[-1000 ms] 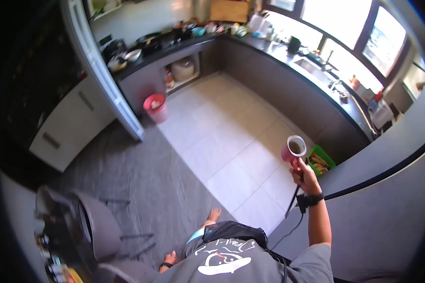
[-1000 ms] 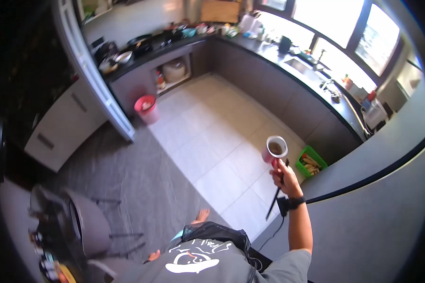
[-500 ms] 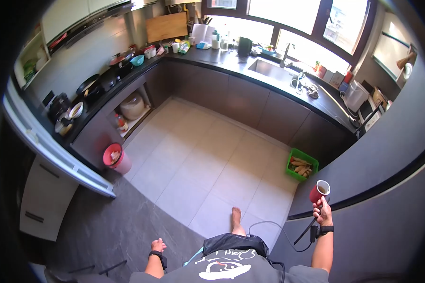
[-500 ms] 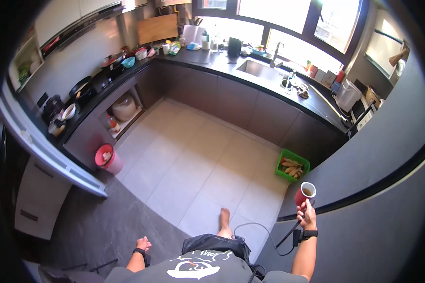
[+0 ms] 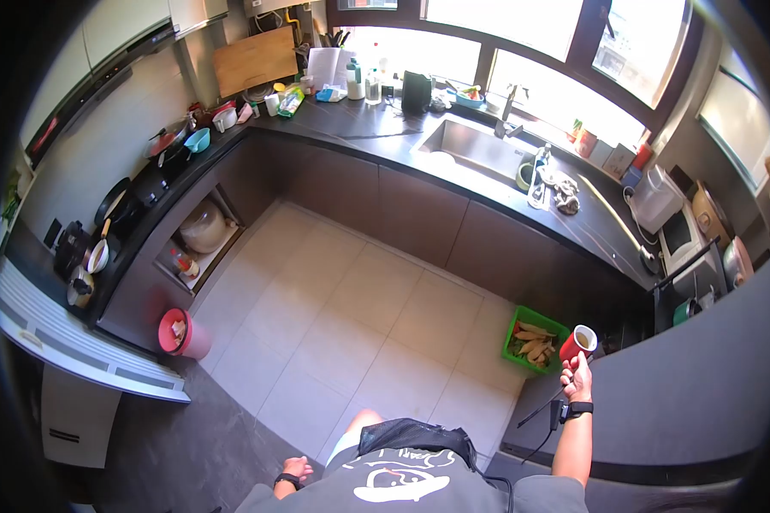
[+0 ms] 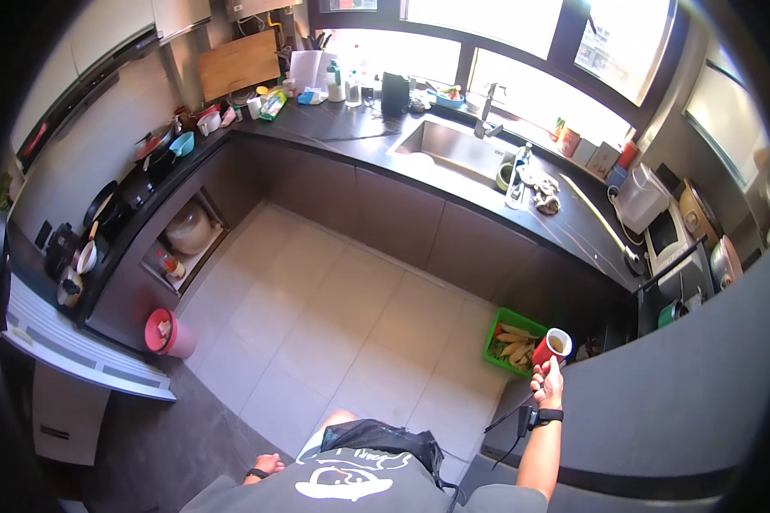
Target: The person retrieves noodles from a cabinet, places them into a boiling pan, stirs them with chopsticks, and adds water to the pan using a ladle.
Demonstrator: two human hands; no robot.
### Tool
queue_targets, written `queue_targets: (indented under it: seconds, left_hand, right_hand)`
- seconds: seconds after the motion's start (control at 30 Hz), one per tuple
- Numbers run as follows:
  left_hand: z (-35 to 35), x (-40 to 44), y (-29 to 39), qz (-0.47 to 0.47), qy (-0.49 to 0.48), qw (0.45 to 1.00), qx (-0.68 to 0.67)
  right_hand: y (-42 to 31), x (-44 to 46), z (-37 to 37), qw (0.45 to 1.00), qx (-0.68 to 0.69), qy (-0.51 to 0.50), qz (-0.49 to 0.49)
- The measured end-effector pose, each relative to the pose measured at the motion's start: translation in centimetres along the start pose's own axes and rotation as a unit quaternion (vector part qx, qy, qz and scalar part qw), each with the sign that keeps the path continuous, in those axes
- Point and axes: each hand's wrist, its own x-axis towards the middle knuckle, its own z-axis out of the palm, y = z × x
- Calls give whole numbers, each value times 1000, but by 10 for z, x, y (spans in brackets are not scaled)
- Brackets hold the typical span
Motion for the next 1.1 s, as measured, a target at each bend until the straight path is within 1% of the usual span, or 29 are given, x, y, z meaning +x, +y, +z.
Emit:
queue_targets:
  seconds: [0.03, 0.2, 0.3, 0.43, 0.53, 0.57, 0.6, 0.63, 0.67, 0.7, 0.73, 0.77, 0.83, 0.87, 0.93, 0.97, 1.0, 1.03, 1.07, 1.1]
  left_hand:
    - [-1, 7, 9, -3, 25, 998, -51]
    - [-5, 62, 75, -12, 22, 998, -59]
    - [-3, 91, 145, -18, 20, 998, -51]
    - [-2, 107, 262, 0, 8, 1000, -28]
    - [-4, 118, 356, 78, 3, 996, -50]
    - [-6, 127, 383, 77, 0, 996, -46]
    - [-9, 135, 407, 119, -3, 992, -46]
    - [-11, 139, 426, 159, -6, 986, -47]
    - [-13, 137, 446, 155, -6, 987, -44]
    - [-14, 134, 466, 173, 3, 983, -56]
    - [-17, 134, 484, 194, 14, 979, -67]
    - [-19, 135, 494, 192, 16, 979, -66]
    - [-20, 138, 507, 185, 38, 978, -86]
    - [-20, 144, 506, 180, 41, 979, -85]
    - [-17, 156, 491, 132, 49, 981, -134]
    - [-14, 162, 481, 109, 56, 983, -140]
    - [-11, 165, 470, 86, 64, 983, -147]
    - [-9, 167, 461, 45, 51, 987, -146]
    - [-4, 163, 454, 34, 63, 989, -130]
    - [0, 156, 440, 45, 57, 988, -135]
  right_hand:
    - [-6, 14, 12, 1000, -1, -1, -5]
    - [-39, 83, 82, 999, -15, 4, -32]
    - [-61, 114, 131, 998, -41, 17, -53]
    - [-95, 164, 195, 993, -69, 56, -76]
    - [-125, 204, 252, 982, -119, 92, -117]
    - [-133, 225, 269, 973, -139, 125, -133]
    - [-143, 247, 280, 966, -177, 118, -150]
    - [-153, 253, 306, 943, -224, 155, -190]
    - [-164, 281, 313, 888, -344, 183, -242]
    - [-176, 304, 323, 791, -470, 222, -324]
    - [-185, 325, 337, 668, -578, 251, -396]
    - [-193, 314, 369, 666, -588, 251, -383]
    - [-208, 326, 412, 620, -641, 285, -352]
    - [-215, 338, 427, 589, -662, 289, -363]
    - [-230, 369, 455, 520, -710, 291, -375]
    - [-237, 393, 463, 550, -683, 301, -375]
    - [-240, 407, 477, 530, -702, 293, -373]
    - [-243, 418, 494, 512, -719, 285, -373]
    - [-241, 424, 512, 514, -724, 276, -369]
    - [-238, 440, 523, 500, -746, 262, -354]
